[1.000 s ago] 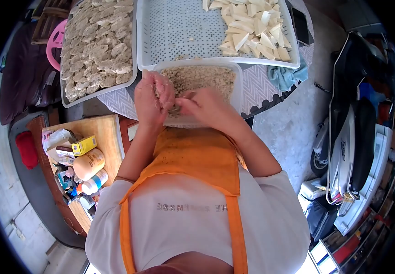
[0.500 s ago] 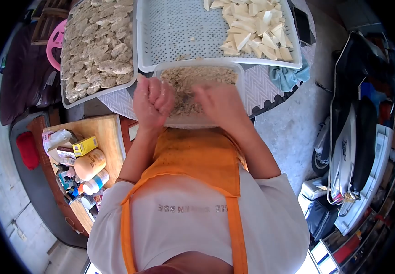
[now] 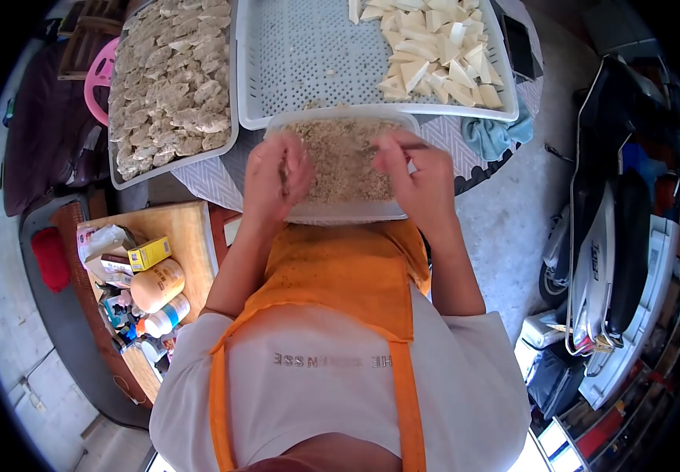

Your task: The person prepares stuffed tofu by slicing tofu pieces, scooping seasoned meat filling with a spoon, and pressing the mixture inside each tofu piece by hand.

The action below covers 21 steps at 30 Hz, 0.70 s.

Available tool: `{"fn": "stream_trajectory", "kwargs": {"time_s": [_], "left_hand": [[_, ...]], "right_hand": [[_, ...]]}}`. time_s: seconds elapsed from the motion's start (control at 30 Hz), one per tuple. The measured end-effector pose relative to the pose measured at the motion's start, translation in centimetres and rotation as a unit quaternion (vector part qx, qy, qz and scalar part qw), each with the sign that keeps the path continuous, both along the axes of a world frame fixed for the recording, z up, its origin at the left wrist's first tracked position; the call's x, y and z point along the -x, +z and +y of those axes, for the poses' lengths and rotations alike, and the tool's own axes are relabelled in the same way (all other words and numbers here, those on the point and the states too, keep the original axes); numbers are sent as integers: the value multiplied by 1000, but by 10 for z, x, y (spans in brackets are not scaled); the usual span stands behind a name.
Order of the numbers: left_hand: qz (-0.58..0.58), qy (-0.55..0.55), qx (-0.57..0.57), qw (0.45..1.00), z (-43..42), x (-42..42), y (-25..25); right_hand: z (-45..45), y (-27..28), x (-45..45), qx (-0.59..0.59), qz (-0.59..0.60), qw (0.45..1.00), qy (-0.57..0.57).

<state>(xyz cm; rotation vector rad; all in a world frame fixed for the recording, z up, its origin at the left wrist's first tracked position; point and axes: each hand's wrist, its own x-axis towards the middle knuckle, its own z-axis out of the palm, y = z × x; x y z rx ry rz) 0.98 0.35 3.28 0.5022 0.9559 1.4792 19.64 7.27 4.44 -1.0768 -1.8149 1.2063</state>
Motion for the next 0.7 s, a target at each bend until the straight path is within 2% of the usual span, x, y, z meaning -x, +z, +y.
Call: {"fn": "stream_trajectory", "kwargs": {"time_s": [0.07,0.13,0.23,0.33,0.4,0.47,0.53,0.63,0.67,0.7], "left_hand": [[-37,3,4,999,0,1,-1],[-74,-10,5,997,-1,6,-5],[-8,35,83,996,-1,-4,0],[8,34,114,993,0,-4,5],[230,-18,54,971,-1,6,-13],[221,-28,26,974,-1,11,-18],[-28,-15,36,999,-2,-3,-3],[-117,-63,-30,991,2,2,-6],[-51,-25,8,998,4,-2,7],[-79,4,62,995,13,-10,27]], "right_hand": [[-9,-9,2,2,57,998,13],[-12,-11,1,-36,-7,999,28],[-17,-20,4,-98,-51,994,19],[-17,-21,5,-136,-70,988,12],[-16,-20,4,-148,-74,986,14],[-17,-18,5,-162,-76,984,11],[-17,-13,5,-171,-78,982,11],[-17,-12,4,-179,-70,981,7],[-17,-12,3,-180,-65,982,5],[-17,-13,3,-185,-68,980,5]]}}
